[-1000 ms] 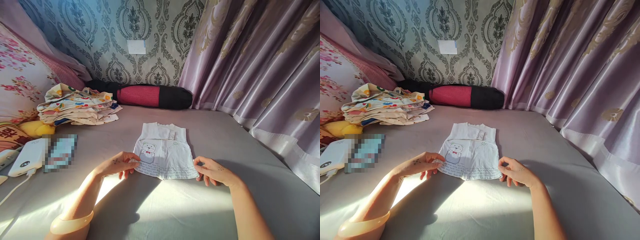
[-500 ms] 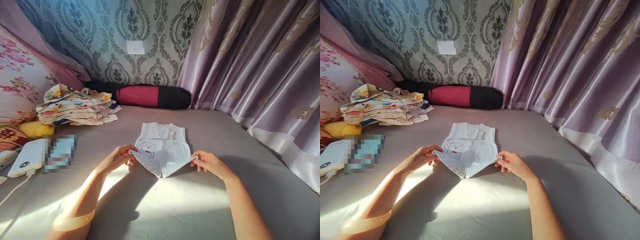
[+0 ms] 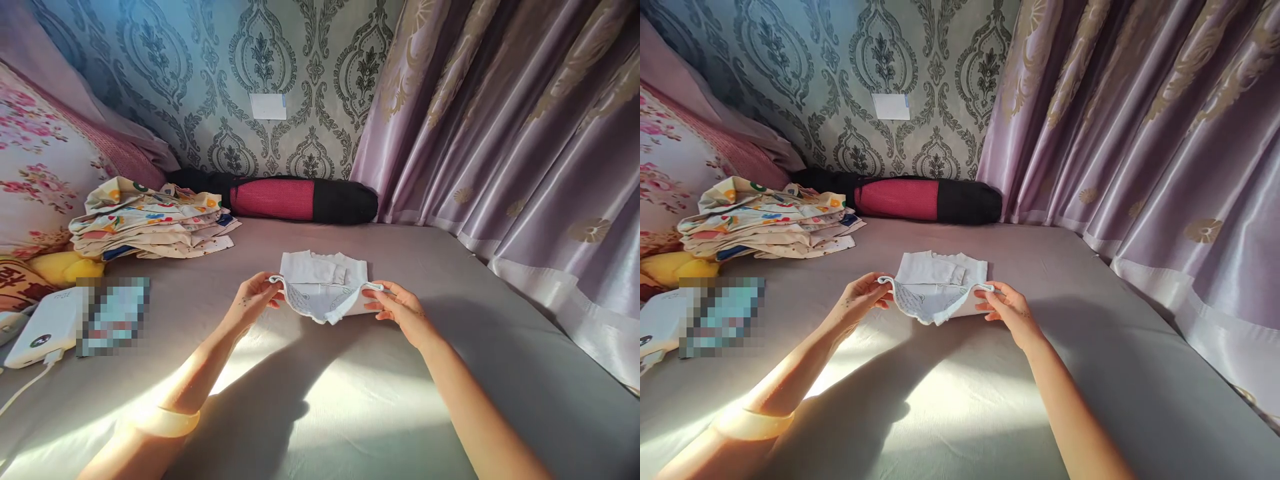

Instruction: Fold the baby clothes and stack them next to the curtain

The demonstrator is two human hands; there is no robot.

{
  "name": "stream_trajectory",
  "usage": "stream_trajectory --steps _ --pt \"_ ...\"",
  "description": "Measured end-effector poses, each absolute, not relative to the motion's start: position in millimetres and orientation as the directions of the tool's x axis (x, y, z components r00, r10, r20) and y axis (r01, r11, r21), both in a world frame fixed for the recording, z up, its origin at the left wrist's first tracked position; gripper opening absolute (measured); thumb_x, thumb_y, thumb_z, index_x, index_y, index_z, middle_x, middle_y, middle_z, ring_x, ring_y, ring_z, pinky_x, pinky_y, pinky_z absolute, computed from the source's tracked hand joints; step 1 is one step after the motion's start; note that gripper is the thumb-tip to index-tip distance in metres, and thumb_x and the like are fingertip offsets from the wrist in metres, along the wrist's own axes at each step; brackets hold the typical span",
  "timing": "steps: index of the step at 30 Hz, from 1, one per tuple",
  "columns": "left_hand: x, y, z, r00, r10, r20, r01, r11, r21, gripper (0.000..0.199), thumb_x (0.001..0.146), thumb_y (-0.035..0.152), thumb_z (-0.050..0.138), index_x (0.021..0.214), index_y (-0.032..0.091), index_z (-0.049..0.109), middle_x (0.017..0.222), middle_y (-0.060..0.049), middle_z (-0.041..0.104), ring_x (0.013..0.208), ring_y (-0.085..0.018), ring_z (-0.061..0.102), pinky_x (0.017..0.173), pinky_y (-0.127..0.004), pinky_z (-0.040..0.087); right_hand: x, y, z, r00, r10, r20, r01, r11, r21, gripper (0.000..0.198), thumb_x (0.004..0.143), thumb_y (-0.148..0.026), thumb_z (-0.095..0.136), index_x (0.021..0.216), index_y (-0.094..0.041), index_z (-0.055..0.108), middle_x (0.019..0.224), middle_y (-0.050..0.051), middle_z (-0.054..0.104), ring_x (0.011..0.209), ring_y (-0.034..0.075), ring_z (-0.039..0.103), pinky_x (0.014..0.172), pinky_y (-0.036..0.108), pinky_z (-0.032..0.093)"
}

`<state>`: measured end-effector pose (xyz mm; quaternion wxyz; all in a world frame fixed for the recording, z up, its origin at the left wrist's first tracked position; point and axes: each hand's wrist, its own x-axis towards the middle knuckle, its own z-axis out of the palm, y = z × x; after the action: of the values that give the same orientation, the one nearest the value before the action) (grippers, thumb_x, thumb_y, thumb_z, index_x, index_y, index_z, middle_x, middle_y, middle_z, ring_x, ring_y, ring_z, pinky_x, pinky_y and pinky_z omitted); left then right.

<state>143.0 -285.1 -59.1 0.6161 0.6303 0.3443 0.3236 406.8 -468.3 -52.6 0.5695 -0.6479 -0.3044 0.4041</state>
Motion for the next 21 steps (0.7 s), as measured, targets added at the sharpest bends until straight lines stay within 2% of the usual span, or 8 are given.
stream_trajectory --steps 5,11,18,21 --pt "161.9 -275.7 -65.9 0.527 0.844 0.100 -0.061 -0.080 0.995 0.047 0.076 0.051 0.069 0.105 0.016 0.060 0.099 -0.009 0.071 0.085 -0.020 0.068 0.066 -0.027 0.052 408.4 -450.9 -60.3 0.538 0.842 -0.040 -0.039 -0.022 -0.999 0.048 0.074 -0.045 0.073 0.114 -0.023 0.058 0.117 0.010 0.070 0.100 0.023 0.069 0.075 0.032 0.056" --pt "181.3 -262.8 -80.3 0.511 0.827 0.234 -0.132 -0.194 0.972 0.043 0.081 0.050 0.064 0.107 0.018 0.057 0.104 -0.010 0.071 0.094 -0.021 0.067 0.070 -0.028 0.052 407.2 -427.0 -71.5 0.606 0.793 0.059 0.023 0.057 -0.998 0.046 0.068 -0.037 0.070 0.110 -0.022 0.057 0.112 0.011 0.072 0.099 0.024 0.070 0.084 0.038 0.053" --pt "201.8 -243.1 -98.2 0.466 0.840 0.277 -0.079 -0.273 0.959 0.033 0.084 0.041 0.057 0.109 0.019 0.055 0.104 -0.011 0.071 0.093 -0.022 0.067 0.076 -0.032 0.051 415.3 -397.7 -92.3 0.623 0.765 0.163 0.148 0.089 -0.985 0.040 0.068 -0.033 0.060 0.106 -0.023 0.055 0.109 0.010 0.073 0.100 0.023 0.069 0.092 0.041 0.051" --pt "210.8 -231.4 -109.0 0.463 0.840 0.283 0.006 -0.322 0.947 0.031 0.083 0.034 0.051 0.110 0.019 0.054 0.105 -0.011 0.070 0.095 -0.022 0.066 0.079 -0.033 0.050 424.3 -384.3 -106.6 0.624 0.750 0.216 0.241 0.079 -0.967 0.038 0.068 -0.029 0.057 0.105 -0.023 0.055 0.103 0.008 0.073 0.099 0.023 0.069 0.093 0.042 0.051"
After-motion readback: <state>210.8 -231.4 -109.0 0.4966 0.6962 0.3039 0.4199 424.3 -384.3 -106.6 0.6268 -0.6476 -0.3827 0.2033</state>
